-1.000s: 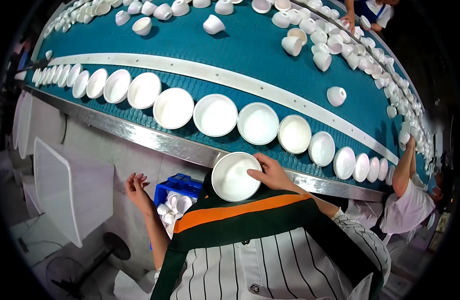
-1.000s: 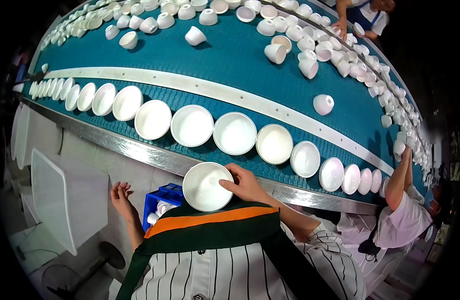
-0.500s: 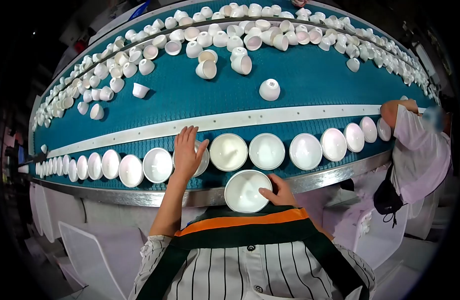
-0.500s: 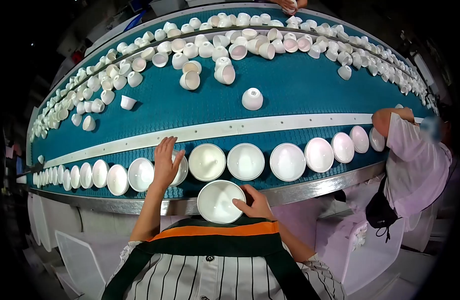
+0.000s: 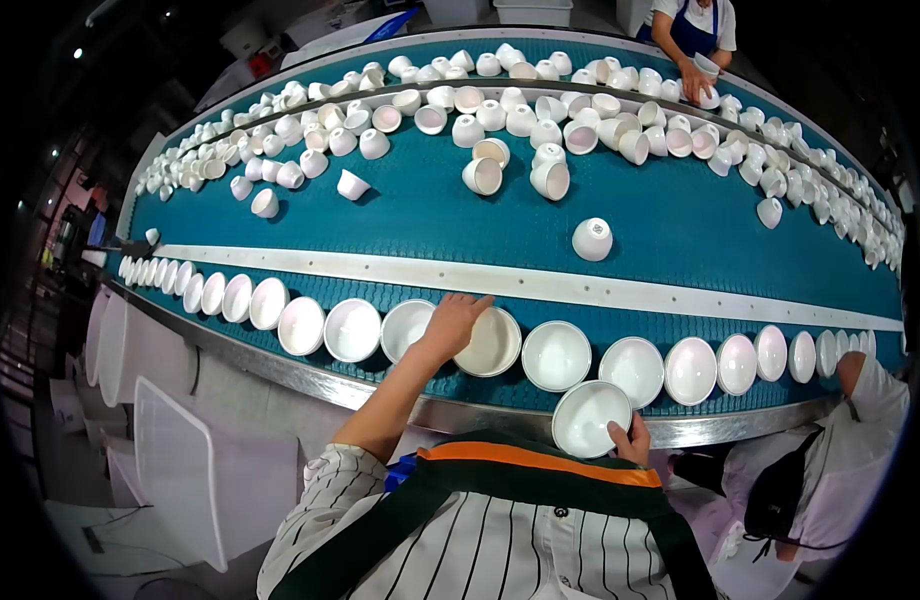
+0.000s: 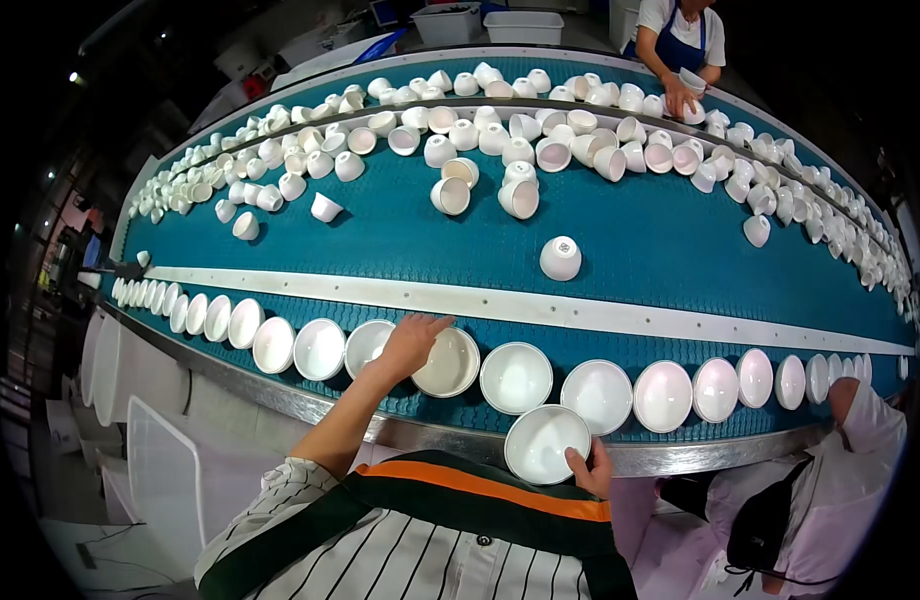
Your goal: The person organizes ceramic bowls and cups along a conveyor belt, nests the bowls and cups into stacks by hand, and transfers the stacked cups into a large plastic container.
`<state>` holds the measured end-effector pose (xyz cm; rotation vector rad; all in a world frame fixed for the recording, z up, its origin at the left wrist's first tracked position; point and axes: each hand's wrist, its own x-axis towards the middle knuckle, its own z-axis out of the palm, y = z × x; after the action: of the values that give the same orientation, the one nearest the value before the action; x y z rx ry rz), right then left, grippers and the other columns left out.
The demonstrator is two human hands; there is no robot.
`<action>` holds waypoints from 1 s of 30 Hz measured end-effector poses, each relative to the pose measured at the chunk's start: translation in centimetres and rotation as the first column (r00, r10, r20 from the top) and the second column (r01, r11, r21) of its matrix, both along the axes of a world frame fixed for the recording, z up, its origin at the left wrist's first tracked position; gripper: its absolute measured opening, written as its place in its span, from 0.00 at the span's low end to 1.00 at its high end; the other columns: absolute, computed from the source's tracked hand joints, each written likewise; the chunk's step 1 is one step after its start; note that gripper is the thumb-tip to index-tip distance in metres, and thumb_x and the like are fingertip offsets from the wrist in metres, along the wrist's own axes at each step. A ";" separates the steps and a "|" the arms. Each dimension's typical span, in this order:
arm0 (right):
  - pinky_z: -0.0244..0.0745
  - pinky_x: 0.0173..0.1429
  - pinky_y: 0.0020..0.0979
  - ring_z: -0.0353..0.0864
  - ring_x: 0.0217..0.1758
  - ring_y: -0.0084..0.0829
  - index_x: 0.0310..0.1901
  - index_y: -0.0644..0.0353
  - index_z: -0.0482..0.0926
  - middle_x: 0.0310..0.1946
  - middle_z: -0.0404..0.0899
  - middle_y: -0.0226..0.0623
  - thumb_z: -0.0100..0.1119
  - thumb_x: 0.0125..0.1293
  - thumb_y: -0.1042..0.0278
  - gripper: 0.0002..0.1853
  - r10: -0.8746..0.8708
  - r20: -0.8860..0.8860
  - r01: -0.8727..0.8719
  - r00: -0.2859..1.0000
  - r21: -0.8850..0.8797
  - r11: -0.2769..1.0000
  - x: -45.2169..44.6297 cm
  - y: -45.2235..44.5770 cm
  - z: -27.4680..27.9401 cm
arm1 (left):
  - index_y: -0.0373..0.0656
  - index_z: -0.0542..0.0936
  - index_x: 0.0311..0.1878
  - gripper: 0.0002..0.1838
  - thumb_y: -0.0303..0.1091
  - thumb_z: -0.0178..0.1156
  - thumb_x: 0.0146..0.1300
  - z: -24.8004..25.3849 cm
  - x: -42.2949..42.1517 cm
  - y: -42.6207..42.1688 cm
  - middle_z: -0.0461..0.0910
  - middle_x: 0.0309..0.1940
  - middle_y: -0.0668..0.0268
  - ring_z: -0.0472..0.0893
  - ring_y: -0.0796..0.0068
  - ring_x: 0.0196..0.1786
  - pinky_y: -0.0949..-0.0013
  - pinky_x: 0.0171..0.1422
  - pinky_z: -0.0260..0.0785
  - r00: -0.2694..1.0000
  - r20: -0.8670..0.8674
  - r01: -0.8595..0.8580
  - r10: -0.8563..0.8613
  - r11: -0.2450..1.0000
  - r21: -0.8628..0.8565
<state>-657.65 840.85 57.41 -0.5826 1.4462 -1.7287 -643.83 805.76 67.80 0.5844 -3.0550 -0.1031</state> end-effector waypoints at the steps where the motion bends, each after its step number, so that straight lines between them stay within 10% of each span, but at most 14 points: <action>1: 0.70 0.51 0.26 0.74 0.46 0.23 0.57 0.67 0.65 0.45 0.76 0.38 0.55 0.67 0.63 0.22 0.018 0.010 -0.017 1.000 -0.011 1.000 -0.4 0.1 0.4 | 0.41 0.72 0.59 0.24 0.28 0.58 0.56 0.1 -0.6 0.7 0.77 0.45 0.52 0.74 0.55 0.51 0.55 0.61 0.62 0.981 -0.178 0.083 -0.077 0.996 0.026; 11: 0.72 0.50 0.27 0.77 0.45 0.25 0.52 0.66 0.73 0.43 0.78 0.37 0.62 0.60 0.67 0.20 0.011 0.039 -0.018 0.999 0.174 0.985 -1.7 0.1 4.7 | 0.40 0.74 0.45 0.13 0.30 0.57 0.57 -3.3 -5.4 6.4 0.79 0.26 0.54 0.78 0.53 0.37 0.51 0.58 0.62 0.994 -0.095 0.059 -0.050 0.994 0.093; 24: 0.73 0.53 0.29 0.78 0.48 0.27 0.55 0.62 0.73 0.46 0.78 0.39 0.63 0.60 0.59 0.24 -0.111 0.041 0.091 0.993 0.325 0.941 -4.0 8.0 5.7 | 0.35 0.72 0.56 0.27 0.37 0.65 0.56 -1.1 -12.6 15.1 0.75 0.48 0.51 0.71 0.51 0.54 0.54 0.63 0.58 0.915 -0.395 0.205 -0.083 0.938 0.278; 30: 0.71 0.58 0.29 0.77 0.52 0.29 0.57 0.62 0.71 0.49 0.77 0.41 0.63 0.60 0.60 0.26 0.138 -0.128 -0.103 0.982 0.251 0.962 -11.9 13.5 6.5 | 0.35 0.73 0.54 0.24 0.33 0.65 0.55 -1.4 -18.4 24.5 0.75 0.48 0.51 0.72 0.50 0.53 0.54 0.60 0.61 0.860 -0.510 0.183 -0.029 0.950 0.254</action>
<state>-669.53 854.32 63.88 -0.6585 1.6599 -1.4115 -662.23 830.29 66.38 0.3232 -2.5659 -0.6210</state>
